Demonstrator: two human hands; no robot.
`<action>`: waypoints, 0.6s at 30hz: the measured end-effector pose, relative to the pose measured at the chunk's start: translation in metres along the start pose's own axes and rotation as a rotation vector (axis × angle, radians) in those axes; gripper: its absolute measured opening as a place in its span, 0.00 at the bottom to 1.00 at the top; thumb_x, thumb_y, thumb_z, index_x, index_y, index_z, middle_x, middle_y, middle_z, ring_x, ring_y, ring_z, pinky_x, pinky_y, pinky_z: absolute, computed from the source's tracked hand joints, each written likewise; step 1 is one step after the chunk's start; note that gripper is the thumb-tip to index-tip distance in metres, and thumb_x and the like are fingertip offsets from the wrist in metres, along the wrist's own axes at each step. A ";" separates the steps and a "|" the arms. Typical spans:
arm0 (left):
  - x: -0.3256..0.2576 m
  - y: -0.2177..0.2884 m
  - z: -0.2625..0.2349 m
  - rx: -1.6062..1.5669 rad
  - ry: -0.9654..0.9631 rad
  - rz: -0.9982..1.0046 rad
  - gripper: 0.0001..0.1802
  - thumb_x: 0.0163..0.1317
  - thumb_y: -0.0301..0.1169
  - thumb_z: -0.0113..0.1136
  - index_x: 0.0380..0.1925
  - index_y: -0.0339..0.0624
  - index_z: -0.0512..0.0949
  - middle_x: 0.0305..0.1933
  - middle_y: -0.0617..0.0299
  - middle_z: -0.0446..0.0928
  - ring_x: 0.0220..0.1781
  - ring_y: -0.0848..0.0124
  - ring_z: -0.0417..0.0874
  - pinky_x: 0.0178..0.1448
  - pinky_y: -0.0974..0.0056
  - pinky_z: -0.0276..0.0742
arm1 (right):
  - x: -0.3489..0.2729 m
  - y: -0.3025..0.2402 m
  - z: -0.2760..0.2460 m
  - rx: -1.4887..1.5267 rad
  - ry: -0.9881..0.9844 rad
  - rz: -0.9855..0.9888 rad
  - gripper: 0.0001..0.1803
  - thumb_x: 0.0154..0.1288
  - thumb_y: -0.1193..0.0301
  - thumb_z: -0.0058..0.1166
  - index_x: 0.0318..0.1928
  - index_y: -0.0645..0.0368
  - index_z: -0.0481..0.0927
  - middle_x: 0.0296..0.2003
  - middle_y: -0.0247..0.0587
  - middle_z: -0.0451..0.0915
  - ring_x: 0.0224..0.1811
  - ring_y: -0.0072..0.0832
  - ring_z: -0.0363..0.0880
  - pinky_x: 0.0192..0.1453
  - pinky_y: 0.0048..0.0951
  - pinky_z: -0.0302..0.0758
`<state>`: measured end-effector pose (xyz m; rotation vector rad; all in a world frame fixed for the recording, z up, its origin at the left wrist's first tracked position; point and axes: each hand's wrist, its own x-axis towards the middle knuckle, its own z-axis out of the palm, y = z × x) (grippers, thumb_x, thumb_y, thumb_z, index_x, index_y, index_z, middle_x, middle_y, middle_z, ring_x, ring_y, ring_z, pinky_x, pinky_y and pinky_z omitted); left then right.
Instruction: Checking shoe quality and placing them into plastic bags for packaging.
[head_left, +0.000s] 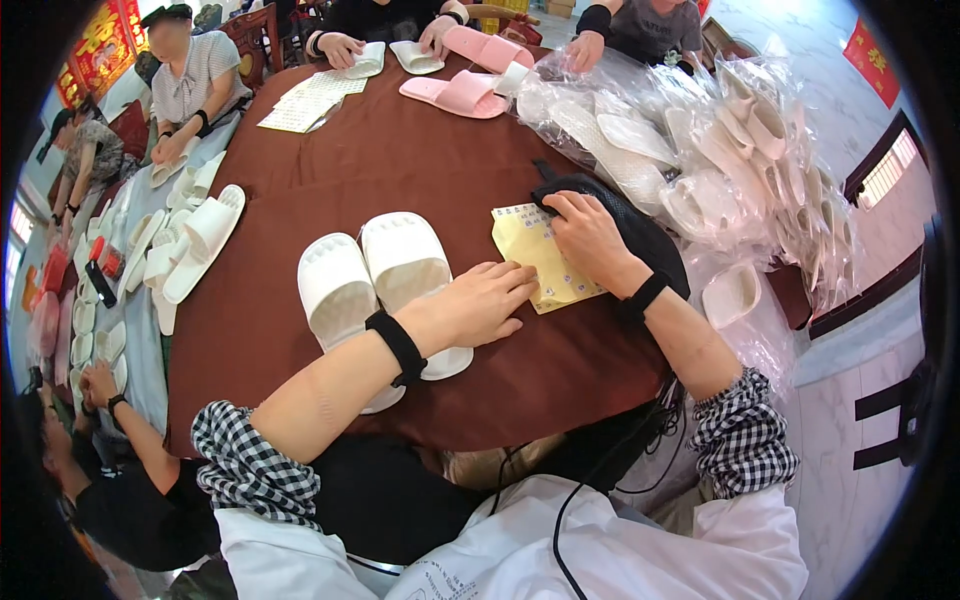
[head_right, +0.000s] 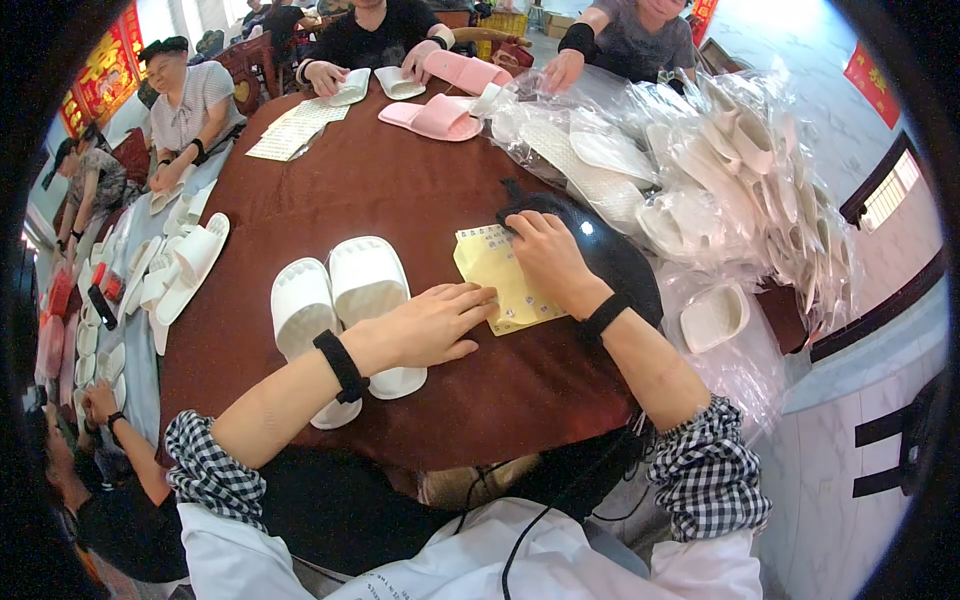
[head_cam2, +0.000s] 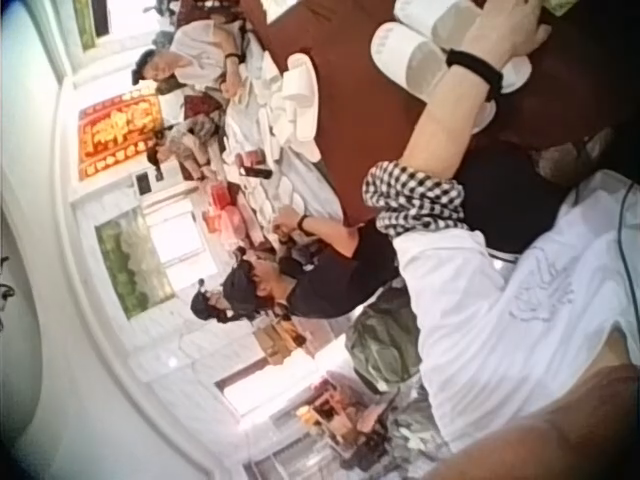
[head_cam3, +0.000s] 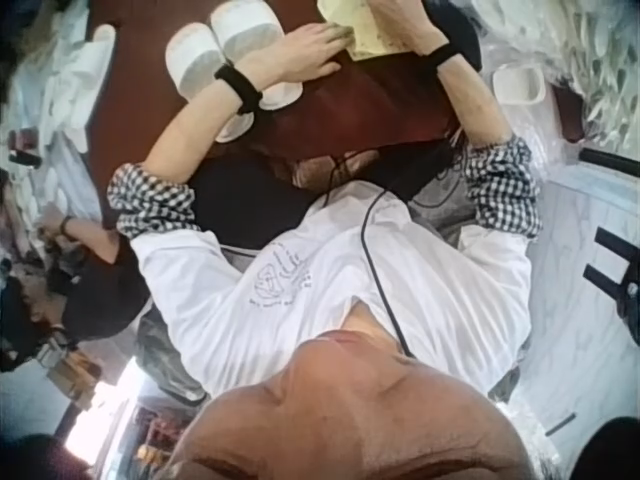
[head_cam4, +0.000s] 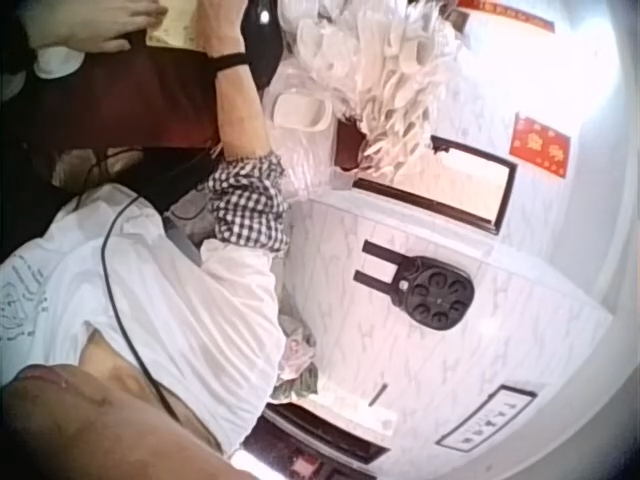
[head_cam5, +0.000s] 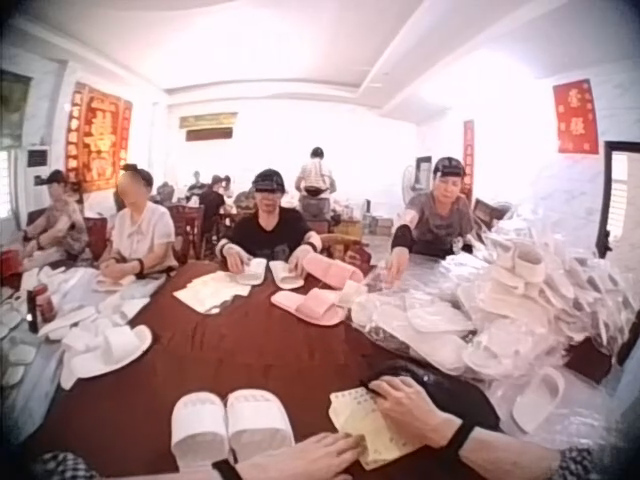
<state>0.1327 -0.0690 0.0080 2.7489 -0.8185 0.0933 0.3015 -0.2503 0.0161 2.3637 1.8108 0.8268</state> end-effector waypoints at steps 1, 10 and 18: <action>0.000 0.001 -0.001 -0.012 -0.018 0.000 0.30 0.65 0.38 0.60 0.65 0.37 0.69 0.73 0.49 0.64 0.74 0.53 0.65 0.76 0.53 0.62 | 0.000 0.000 0.000 -0.003 -0.010 0.006 0.10 0.54 0.71 0.56 0.34 0.63 0.85 0.55 0.39 0.78 0.61 0.34 0.73 0.63 0.35 0.70; -0.002 -0.005 0.005 0.034 0.015 0.006 0.31 0.66 0.40 0.60 0.65 0.37 0.68 0.73 0.50 0.65 0.74 0.55 0.65 0.77 0.54 0.61 | 0.002 -0.002 -0.009 0.199 -0.005 0.057 0.10 0.54 0.72 0.55 0.34 0.64 0.85 0.55 0.43 0.78 0.61 0.37 0.74 0.67 0.40 0.69; 0.000 -0.002 0.005 0.026 0.003 0.003 0.31 0.67 0.40 0.59 0.66 0.37 0.67 0.74 0.50 0.63 0.75 0.55 0.63 0.77 0.53 0.60 | 0.000 -0.002 -0.003 0.167 0.011 0.052 0.10 0.54 0.73 0.56 0.35 0.66 0.84 0.55 0.43 0.78 0.61 0.37 0.73 0.68 0.39 0.68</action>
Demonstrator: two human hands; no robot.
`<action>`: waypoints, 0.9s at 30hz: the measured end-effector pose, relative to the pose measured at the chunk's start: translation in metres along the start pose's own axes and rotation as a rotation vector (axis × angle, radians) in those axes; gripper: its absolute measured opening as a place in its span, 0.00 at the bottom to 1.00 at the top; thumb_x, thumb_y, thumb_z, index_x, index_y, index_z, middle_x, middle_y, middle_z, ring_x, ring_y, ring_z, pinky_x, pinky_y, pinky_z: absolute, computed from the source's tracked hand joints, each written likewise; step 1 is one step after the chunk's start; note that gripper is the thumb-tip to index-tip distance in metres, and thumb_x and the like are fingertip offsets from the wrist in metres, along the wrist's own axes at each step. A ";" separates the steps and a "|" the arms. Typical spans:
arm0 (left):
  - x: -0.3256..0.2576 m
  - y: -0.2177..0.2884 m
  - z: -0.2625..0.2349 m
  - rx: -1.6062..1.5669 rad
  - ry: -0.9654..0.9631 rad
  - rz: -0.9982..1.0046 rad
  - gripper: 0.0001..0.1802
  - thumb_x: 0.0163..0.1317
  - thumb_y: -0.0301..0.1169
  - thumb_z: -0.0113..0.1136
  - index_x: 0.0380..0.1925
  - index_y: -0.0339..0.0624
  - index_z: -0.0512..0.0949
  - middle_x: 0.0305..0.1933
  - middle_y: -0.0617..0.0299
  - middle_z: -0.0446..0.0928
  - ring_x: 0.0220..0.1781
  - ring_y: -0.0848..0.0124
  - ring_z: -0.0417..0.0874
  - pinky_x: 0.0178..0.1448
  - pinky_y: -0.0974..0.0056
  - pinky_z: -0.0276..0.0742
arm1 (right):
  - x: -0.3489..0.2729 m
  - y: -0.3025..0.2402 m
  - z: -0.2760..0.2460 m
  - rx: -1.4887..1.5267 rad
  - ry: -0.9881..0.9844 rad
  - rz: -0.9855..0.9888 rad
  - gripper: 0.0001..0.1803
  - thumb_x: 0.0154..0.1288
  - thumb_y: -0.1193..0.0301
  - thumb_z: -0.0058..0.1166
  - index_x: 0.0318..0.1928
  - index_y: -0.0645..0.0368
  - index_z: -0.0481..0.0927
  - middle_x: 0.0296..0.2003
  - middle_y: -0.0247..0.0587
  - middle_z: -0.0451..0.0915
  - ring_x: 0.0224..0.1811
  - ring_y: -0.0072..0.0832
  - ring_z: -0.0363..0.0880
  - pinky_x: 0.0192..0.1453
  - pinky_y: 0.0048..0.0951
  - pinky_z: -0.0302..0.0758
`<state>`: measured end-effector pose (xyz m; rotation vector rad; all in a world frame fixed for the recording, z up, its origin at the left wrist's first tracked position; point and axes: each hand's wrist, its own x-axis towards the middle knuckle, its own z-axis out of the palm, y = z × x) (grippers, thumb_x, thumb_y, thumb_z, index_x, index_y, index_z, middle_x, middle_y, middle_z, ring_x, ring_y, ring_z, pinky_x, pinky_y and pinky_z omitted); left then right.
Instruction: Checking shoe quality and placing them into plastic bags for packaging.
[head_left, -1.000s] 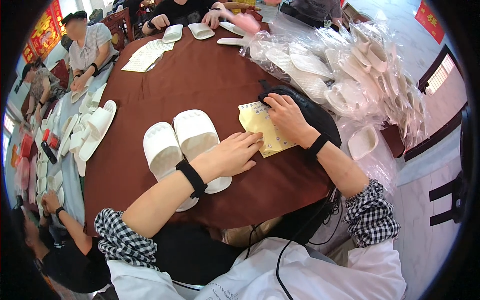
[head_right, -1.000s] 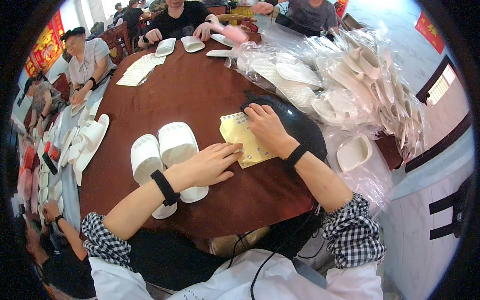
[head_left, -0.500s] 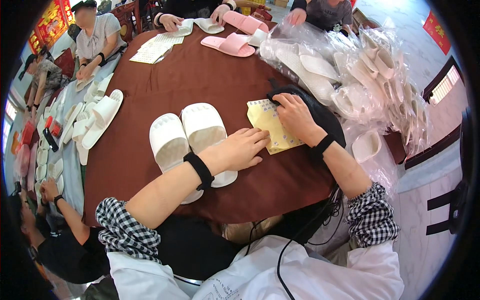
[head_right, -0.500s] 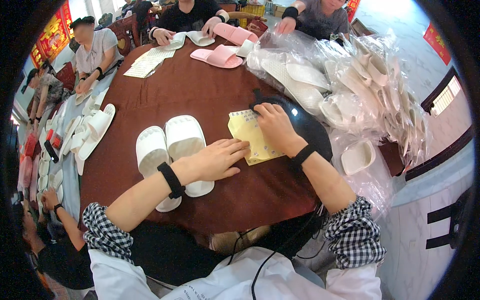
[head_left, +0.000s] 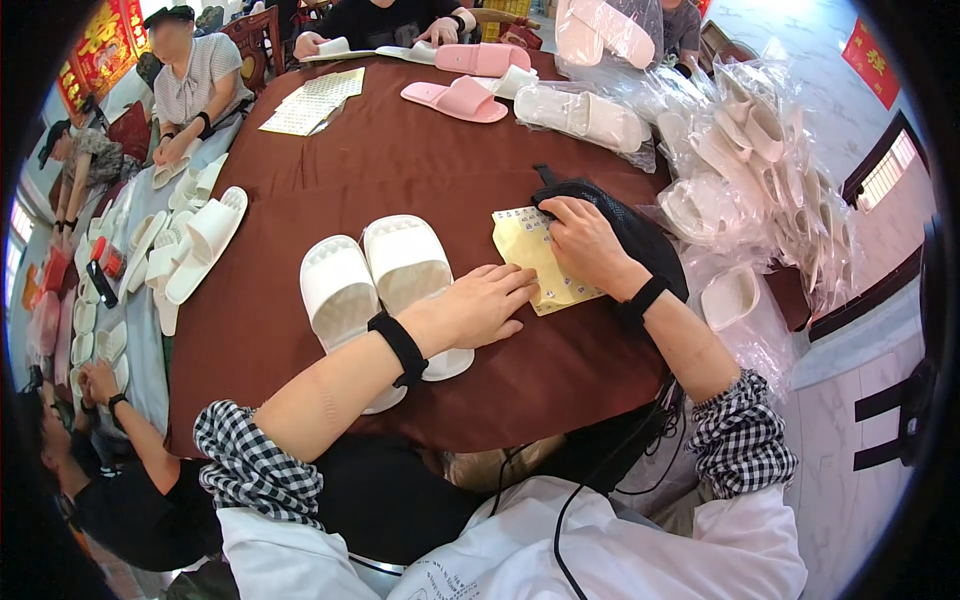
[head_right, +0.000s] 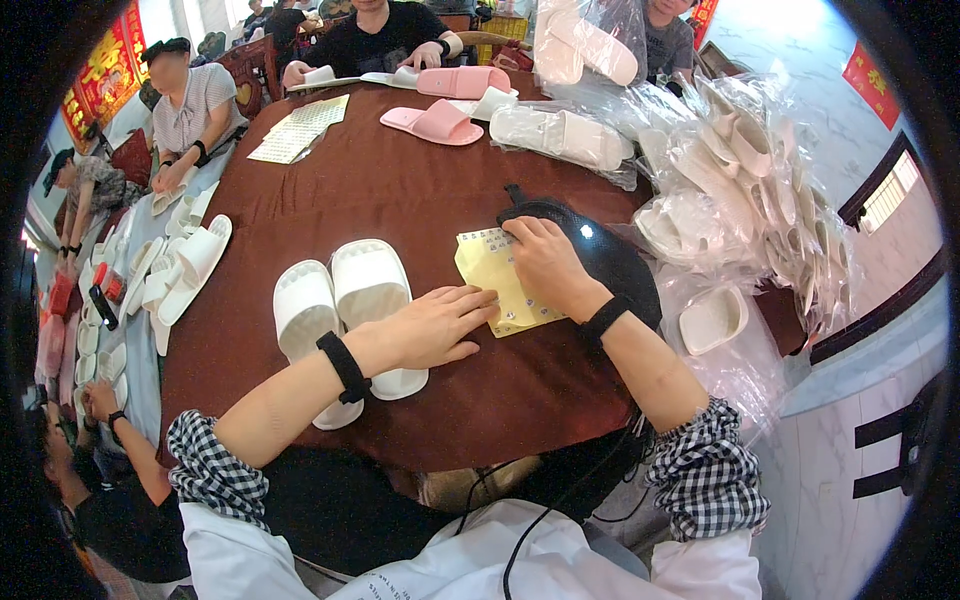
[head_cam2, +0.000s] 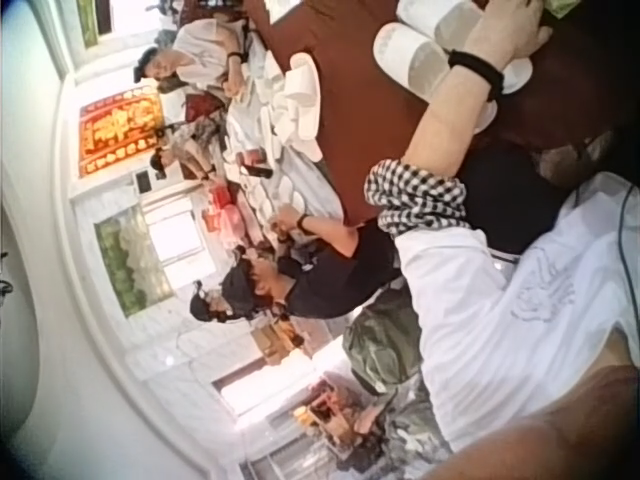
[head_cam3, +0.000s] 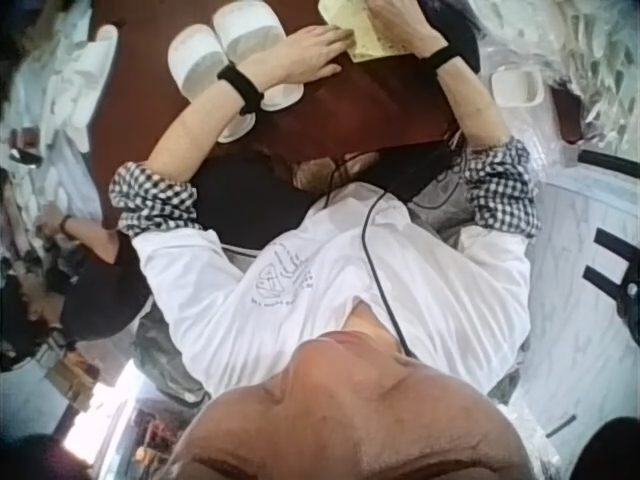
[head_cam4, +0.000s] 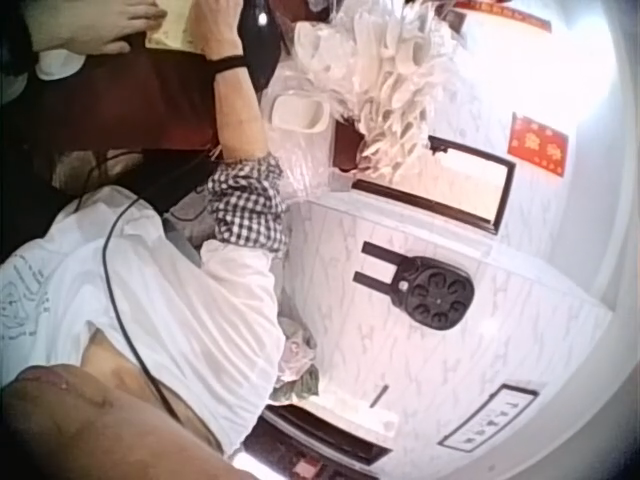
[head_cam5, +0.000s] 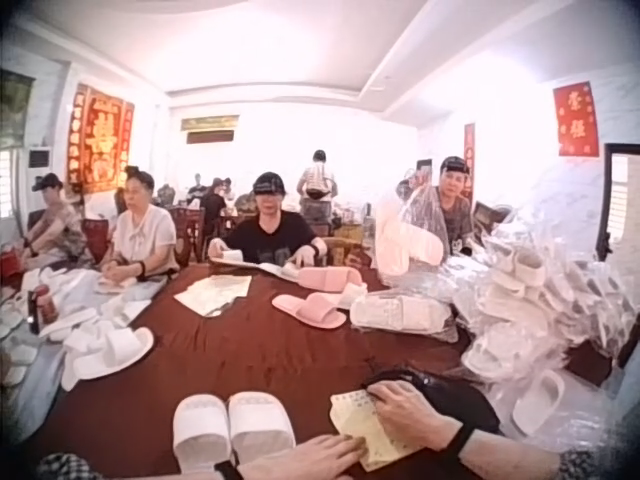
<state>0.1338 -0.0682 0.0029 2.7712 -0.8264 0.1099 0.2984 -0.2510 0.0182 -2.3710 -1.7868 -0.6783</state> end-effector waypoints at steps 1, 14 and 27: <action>0.000 0.000 0.000 -0.001 -0.001 -0.001 0.31 0.67 0.39 0.59 0.66 0.37 0.67 0.74 0.50 0.63 0.75 0.55 0.63 0.77 0.53 0.60 | 0.000 0.000 0.001 0.000 0.017 -0.014 0.10 0.54 0.73 0.56 0.35 0.66 0.84 0.55 0.42 0.78 0.61 0.38 0.73 0.68 0.39 0.68; -0.003 0.001 0.001 0.005 -0.013 -0.011 0.33 0.68 0.41 0.57 0.69 0.37 0.65 0.74 0.46 0.62 0.75 0.54 0.63 0.78 0.54 0.58 | 0.007 -0.018 0.004 0.461 0.012 0.118 0.05 0.56 0.70 0.59 0.28 0.56 0.86 0.50 0.36 0.80 0.61 0.39 0.72 0.70 0.43 0.63; -0.004 0.002 -0.001 0.086 0.027 -0.021 0.32 0.67 0.43 0.58 0.68 0.45 0.67 0.75 0.44 0.58 0.75 0.48 0.59 0.76 0.48 0.58 | 0.005 -0.018 0.006 0.422 0.042 0.086 0.03 0.55 0.72 0.61 0.29 0.56 0.83 0.47 0.36 0.80 0.57 0.36 0.75 0.71 0.42 0.62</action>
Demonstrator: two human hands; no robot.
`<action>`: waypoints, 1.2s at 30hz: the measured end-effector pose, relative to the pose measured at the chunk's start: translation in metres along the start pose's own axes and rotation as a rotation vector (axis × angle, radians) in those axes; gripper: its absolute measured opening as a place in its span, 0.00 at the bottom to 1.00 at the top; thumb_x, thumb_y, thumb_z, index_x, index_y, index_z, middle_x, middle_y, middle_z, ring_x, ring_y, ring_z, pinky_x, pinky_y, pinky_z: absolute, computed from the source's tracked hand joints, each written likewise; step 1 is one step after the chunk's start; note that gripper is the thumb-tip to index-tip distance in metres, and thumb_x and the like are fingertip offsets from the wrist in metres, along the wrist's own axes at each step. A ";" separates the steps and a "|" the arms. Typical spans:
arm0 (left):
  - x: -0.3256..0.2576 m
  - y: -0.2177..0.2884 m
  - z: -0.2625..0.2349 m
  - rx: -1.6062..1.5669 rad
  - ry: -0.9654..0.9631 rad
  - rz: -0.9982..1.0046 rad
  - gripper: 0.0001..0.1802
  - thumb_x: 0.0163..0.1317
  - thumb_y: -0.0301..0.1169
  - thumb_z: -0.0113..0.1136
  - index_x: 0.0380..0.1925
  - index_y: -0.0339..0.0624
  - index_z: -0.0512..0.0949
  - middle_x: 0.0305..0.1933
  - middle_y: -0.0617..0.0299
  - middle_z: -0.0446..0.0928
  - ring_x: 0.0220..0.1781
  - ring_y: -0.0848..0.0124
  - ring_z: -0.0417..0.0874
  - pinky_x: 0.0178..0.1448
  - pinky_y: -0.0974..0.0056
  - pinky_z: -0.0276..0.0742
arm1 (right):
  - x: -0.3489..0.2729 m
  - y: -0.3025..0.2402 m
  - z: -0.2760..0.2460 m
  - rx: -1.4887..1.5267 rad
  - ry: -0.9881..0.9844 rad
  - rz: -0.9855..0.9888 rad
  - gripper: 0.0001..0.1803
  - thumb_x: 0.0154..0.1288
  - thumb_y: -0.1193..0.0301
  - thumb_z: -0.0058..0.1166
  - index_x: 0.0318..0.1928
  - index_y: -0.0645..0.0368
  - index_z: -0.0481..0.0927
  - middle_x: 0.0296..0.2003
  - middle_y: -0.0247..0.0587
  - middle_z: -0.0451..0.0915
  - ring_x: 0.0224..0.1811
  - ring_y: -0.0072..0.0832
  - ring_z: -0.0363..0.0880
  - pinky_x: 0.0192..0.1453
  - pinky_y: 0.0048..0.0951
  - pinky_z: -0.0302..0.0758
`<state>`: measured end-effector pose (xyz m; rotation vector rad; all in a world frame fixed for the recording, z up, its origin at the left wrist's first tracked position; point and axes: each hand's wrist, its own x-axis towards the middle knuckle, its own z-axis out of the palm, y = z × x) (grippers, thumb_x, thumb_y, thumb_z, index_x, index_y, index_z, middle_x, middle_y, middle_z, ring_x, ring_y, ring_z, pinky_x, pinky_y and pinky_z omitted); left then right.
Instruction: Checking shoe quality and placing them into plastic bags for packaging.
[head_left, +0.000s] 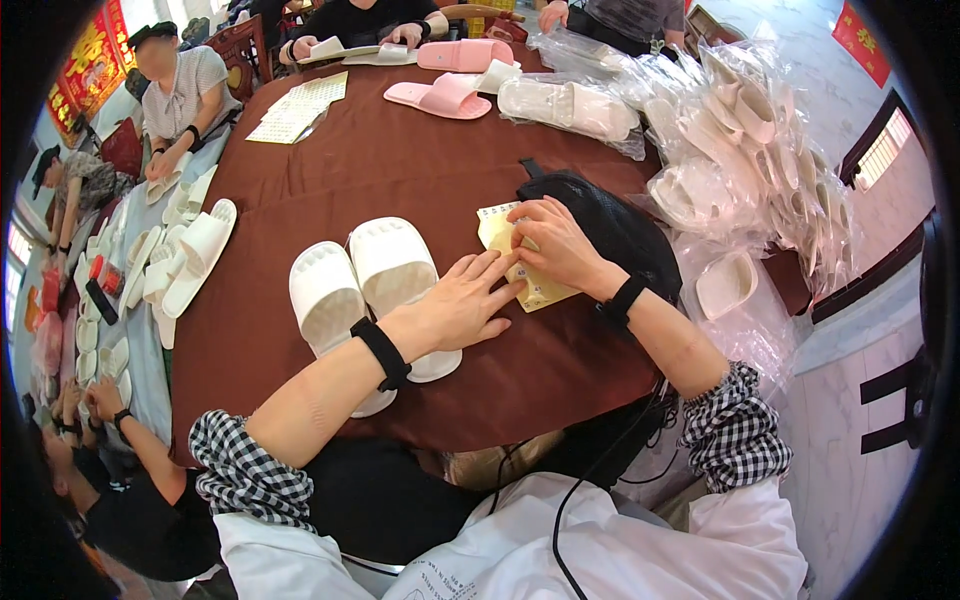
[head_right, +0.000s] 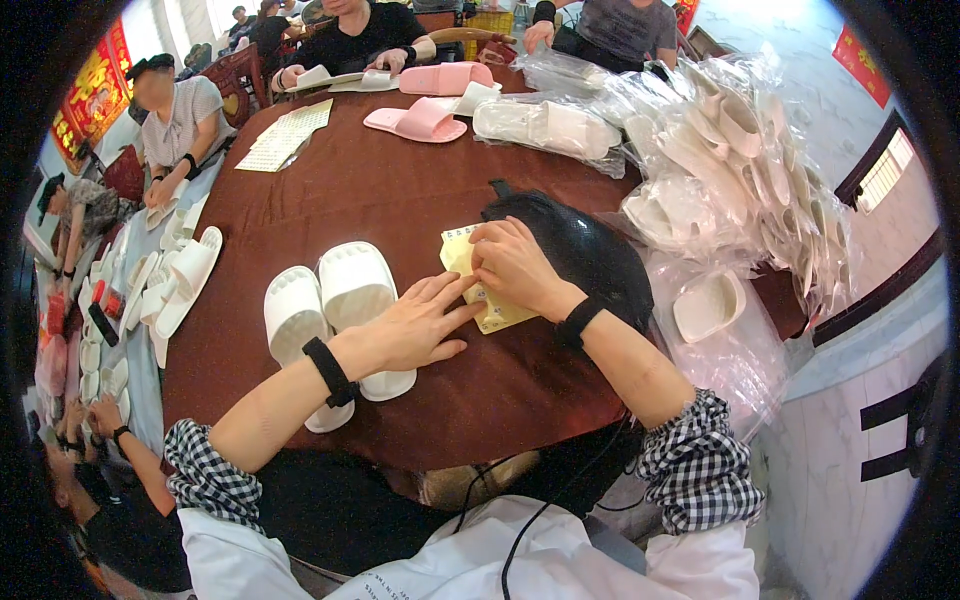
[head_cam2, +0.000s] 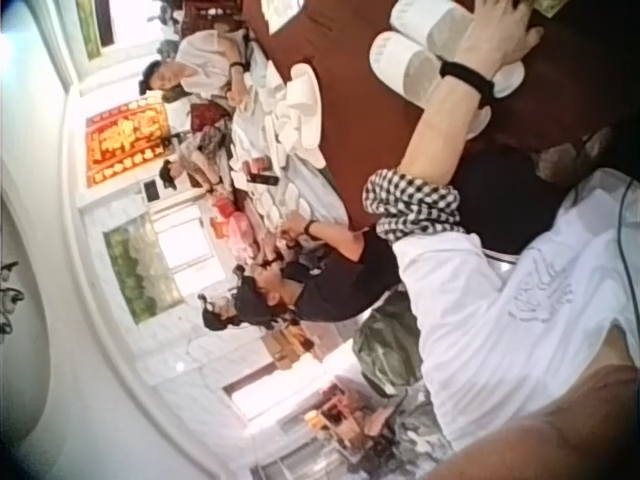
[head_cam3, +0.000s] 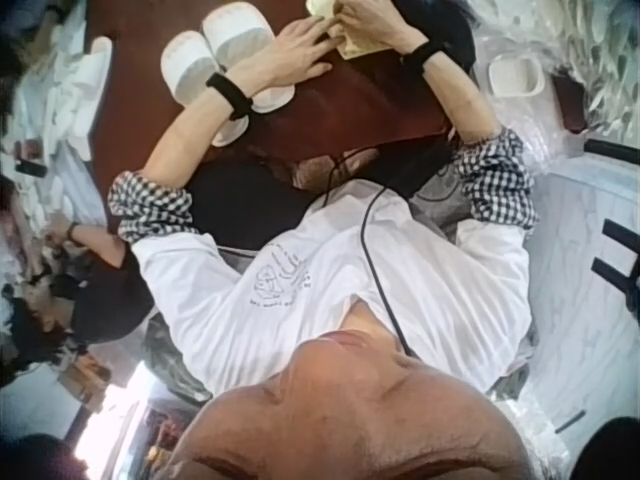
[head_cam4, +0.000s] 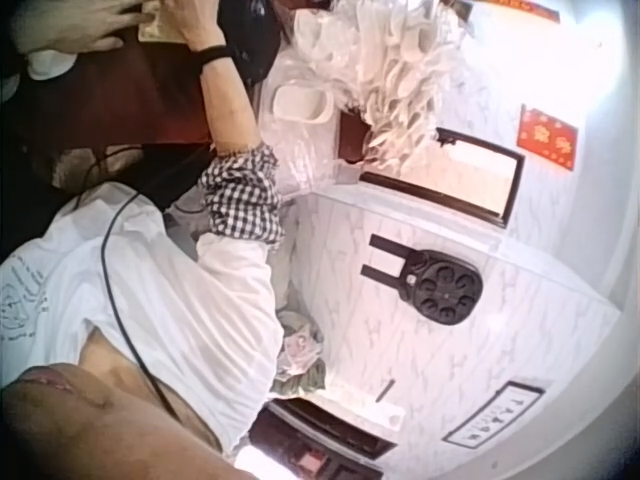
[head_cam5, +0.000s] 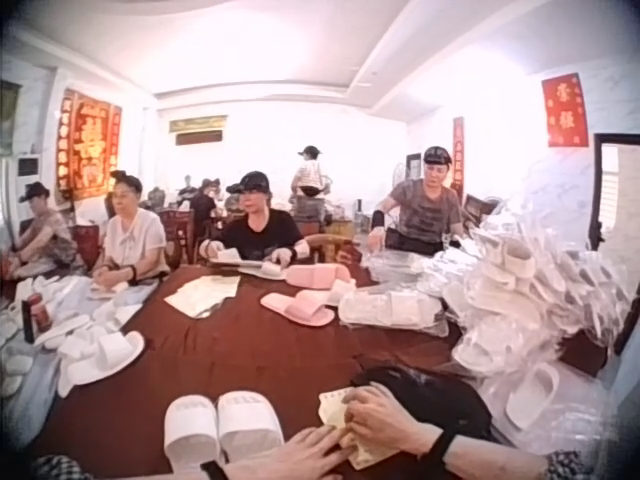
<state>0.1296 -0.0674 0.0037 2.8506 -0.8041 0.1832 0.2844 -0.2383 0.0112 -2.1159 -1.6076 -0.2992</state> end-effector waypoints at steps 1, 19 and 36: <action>0.001 0.000 -0.001 -0.004 0.004 0.002 0.32 0.67 0.44 0.59 0.68 0.45 0.67 0.74 0.45 0.59 0.74 0.49 0.60 0.76 0.48 0.58 | -0.001 0.001 0.000 0.006 0.007 -0.001 0.03 0.55 0.72 0.61 0.29 0.56 0.83 0.47 0.37 0.80 0.57 0.36 0.75 0.71 0.42 0.62; 0.004 -0.004 -0.001 0.053 0.011 0.042 0.32 0.64 0.46 0.59 0.65 0.45 0.69 0.69 0.49 0.66 0.71 0.52 0.64 0.77 0.49 0.55 | -0.005 0.006 0.006 0.128 0.068 0.021 0.05 0.56 0.72 0.58 0.31 0.59 0.79 0.44 0.42 0.80 0.52 0.43 0.75 0.64 0.42 0.68; 0.005 -0.001 -0.001 0.117 0.001 0.059 0.32 0.66 0.47 0.59 0.66 0.46 0.68 0.67 0.48 0.66 0.70 0.51 0.65 0.76 0.49 0.57 | -0.008 0.013 0.011 0.026 0.061 -0.006 0.05 0.56 0.71 0.58 0.31 0.58 0.79 0.45 0.41 0.80 0.53 0.40 0.75 0.66 0.42 0.66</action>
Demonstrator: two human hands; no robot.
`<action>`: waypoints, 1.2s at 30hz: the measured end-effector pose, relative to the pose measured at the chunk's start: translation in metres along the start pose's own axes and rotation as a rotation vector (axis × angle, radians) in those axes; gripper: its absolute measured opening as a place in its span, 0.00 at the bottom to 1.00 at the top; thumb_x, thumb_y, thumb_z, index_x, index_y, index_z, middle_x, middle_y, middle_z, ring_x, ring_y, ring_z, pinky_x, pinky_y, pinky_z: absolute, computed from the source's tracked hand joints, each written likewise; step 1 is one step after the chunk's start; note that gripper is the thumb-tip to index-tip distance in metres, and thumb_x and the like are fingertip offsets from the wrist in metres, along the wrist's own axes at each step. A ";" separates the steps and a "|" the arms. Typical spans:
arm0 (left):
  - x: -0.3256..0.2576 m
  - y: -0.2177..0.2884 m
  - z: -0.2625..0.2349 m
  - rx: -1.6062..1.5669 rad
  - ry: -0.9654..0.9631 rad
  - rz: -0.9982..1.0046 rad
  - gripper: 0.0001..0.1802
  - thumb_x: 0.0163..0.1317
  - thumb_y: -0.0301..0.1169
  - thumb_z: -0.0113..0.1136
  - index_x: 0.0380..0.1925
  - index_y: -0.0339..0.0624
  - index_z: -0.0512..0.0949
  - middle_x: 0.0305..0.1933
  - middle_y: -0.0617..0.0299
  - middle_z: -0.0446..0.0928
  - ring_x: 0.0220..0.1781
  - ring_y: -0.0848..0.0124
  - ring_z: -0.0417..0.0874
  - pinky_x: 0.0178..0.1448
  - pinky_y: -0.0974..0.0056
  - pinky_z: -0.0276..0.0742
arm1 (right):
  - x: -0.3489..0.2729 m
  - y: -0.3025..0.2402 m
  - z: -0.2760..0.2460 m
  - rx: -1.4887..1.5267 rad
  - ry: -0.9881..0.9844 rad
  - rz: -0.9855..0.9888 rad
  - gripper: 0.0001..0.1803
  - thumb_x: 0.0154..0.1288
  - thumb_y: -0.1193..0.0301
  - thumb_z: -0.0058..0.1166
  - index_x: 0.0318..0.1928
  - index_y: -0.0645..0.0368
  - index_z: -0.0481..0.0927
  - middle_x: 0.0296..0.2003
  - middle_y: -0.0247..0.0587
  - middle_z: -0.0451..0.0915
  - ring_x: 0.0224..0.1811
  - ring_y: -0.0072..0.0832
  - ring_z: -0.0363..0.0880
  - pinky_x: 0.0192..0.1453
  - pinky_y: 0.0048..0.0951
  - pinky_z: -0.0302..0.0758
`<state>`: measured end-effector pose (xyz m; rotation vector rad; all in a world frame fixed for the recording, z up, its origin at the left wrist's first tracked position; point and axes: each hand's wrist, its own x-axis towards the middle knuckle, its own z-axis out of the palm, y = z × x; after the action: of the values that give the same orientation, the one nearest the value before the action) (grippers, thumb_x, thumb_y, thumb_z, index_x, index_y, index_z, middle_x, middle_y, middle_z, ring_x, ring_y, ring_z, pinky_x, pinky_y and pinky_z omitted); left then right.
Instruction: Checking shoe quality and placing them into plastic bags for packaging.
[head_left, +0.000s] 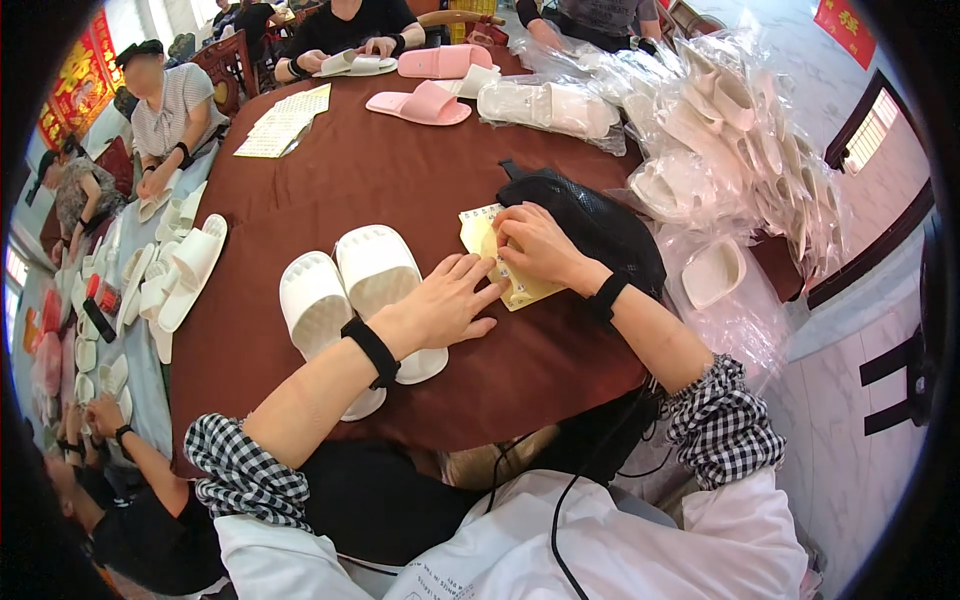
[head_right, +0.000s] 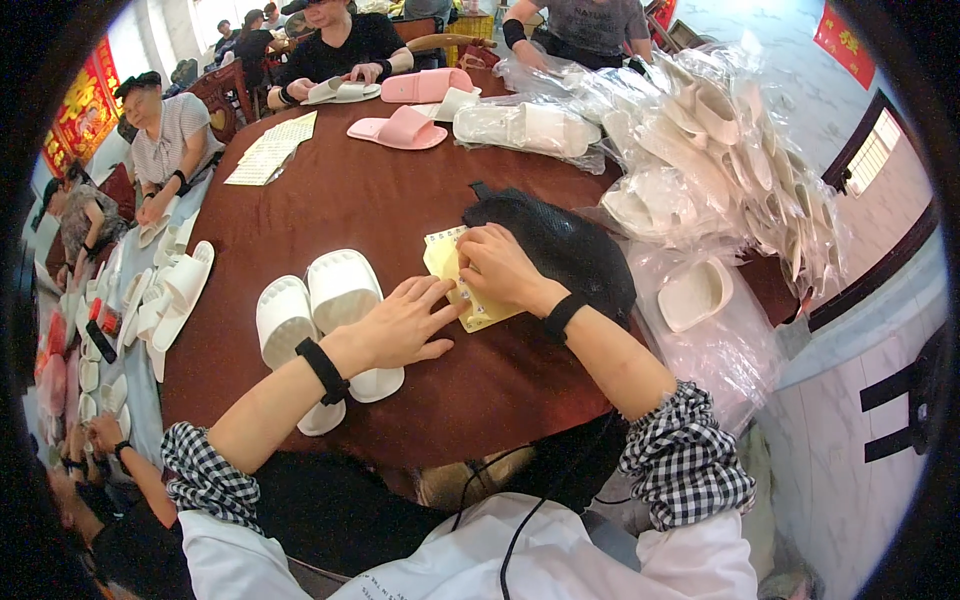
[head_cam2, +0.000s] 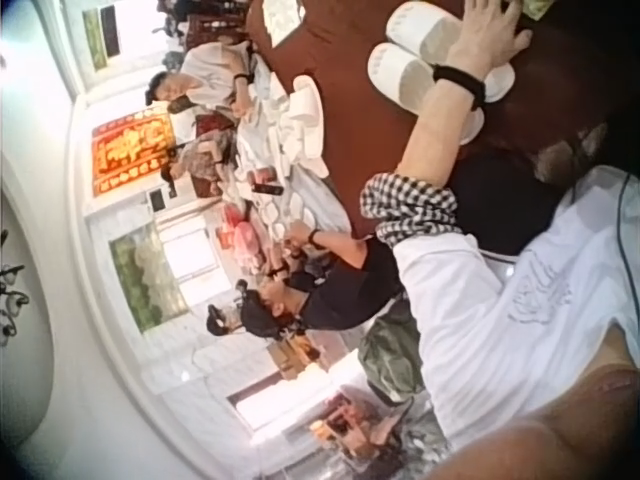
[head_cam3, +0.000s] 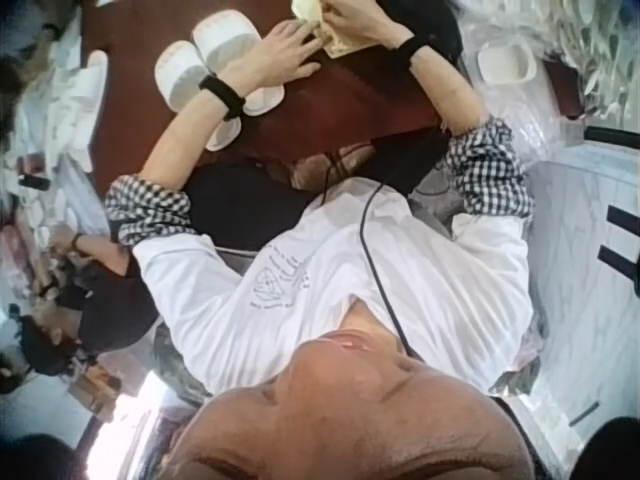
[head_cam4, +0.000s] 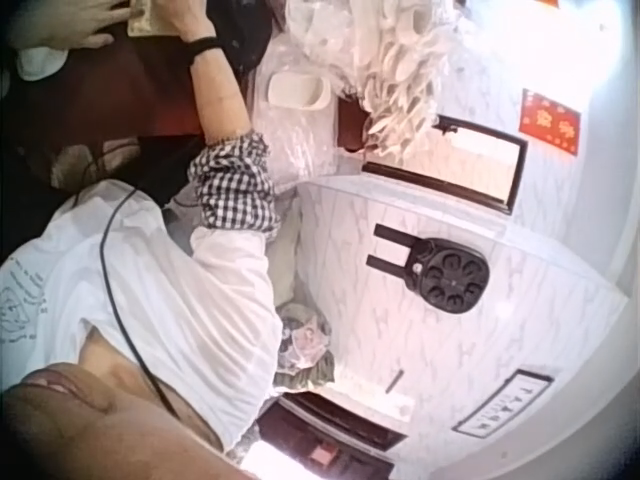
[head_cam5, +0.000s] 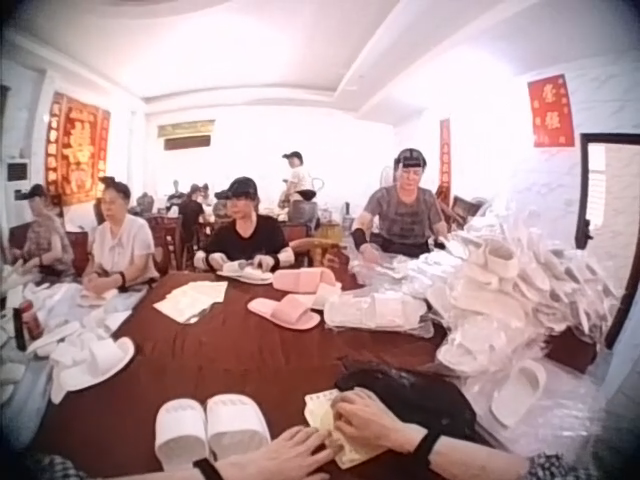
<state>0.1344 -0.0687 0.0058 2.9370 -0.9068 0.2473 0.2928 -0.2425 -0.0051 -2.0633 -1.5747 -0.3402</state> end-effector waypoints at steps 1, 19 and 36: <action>-0.003 0.000 0.002 -0.028 0.014 -0.011 0.32 0.66 0.47 0.59 0.66 0.46 0.68 0.68 0.48 0.65 0.70 0.51 0.65 0.75 0.49 0.58 | 0.001 -0.001 -0.001 0.044 -0.048 0.036 0.05 0.57 0.71 0.58 0.31 0.58 0.78 0.46 0.40 0.79 0.54 0.39 0.74 0.66 0.41 0.66; -0.006 -0.003 0.005 -0.061 0.089 -0.026 0.31 0.62 0.47 0.61 0.61 0.43 0.72 0.62 0.49 0.70 0.65 0.51 0.69 0.70 0.49 0.65 | 0.005 0.002 0.003 0.098 -0.089 0.029 0.07 0.58 0.70 0.57 0.33 0.61 0.78 0.46 0.47 0.78 0.56 0.46 0.73 0.67 0.46 0.66; 0.004 -0.007 0.014 -0.071 0.047 -0.021 0.33 0.63 0.48 0.61 0.64 0.43 0.70 0.66 0.49 0.66 0.66 0.51 0.66 0.72 0.50 0.62 | 0.001 0.003 -0.004 0.110 -0.126 0.100 0.05 0.57 0.73 0.59 0.32 0.59 0.77 0.50 0.44 0.78 0.59 0.44 0.73 0.75 0.48 0.59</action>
<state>0.1434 -0.0671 -0.0069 2.8614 -0.8591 0.2753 0.2968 -0.2443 -0.0017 -2.1039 -1.5195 -0.0876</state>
